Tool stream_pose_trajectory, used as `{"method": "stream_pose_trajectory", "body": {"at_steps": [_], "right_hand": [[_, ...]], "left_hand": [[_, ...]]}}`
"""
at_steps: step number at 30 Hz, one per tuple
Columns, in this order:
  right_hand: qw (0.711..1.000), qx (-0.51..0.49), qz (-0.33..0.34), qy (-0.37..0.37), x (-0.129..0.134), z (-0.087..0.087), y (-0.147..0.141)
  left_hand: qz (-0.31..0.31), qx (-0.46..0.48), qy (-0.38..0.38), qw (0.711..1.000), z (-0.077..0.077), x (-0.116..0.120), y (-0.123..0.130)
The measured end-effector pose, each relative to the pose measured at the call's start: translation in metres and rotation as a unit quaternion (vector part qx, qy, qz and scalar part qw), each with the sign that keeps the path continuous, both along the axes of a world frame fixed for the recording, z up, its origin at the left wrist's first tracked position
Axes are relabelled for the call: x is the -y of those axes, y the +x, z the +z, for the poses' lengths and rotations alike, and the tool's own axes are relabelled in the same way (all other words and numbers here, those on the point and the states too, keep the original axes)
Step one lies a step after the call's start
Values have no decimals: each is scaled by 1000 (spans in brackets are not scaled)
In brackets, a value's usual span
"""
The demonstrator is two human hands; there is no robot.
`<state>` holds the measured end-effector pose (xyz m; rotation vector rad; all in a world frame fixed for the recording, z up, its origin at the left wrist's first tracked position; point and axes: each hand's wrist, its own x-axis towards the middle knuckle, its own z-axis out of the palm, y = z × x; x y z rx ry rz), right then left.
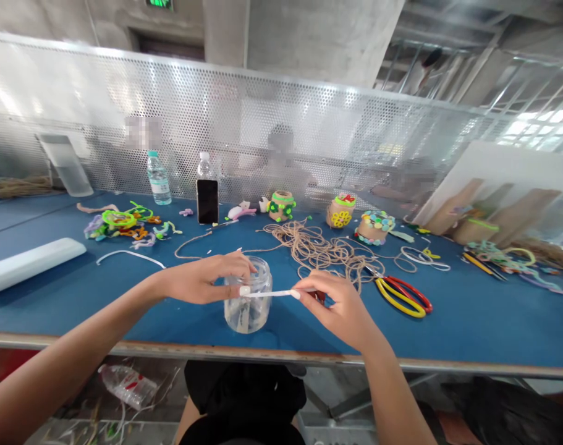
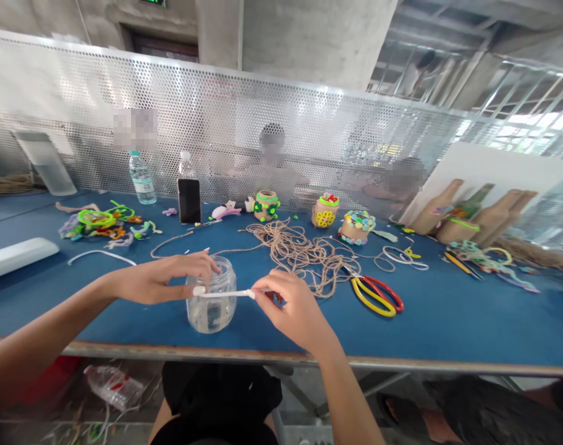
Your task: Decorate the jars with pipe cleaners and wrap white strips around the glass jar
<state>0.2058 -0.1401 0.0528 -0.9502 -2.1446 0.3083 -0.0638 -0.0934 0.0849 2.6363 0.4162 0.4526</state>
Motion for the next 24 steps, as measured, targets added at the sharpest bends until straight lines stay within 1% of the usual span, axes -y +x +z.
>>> {"method": "stream_pose_trajectory", "body": {"at_steps": [2,6,11,15,18,21,24], "right_hand": [[1000,-1,0,1,2,1,0],[1000,3,-6,10,7,4,-1],[1000,8,-10,9,10,5,4],[1000,10,-17,-14,10,2,11],[1000,8,-13,-19,9,0,16],[1000,5,1,-13,9,-2,17],[1000,-13,1,-8,13,-7,16]], "left_hand": [[16,1,0,1000,-3,1,0],[62,19,26,998,-7,3,4],[32,21,36,999,-5,8,5],[45,-1,65,997,-4,15,2],[48,-28,101,993,-2,23,0],[55,-71,143,986,4,31,-1],[57,-113,179,976,12,34,-3]]}}
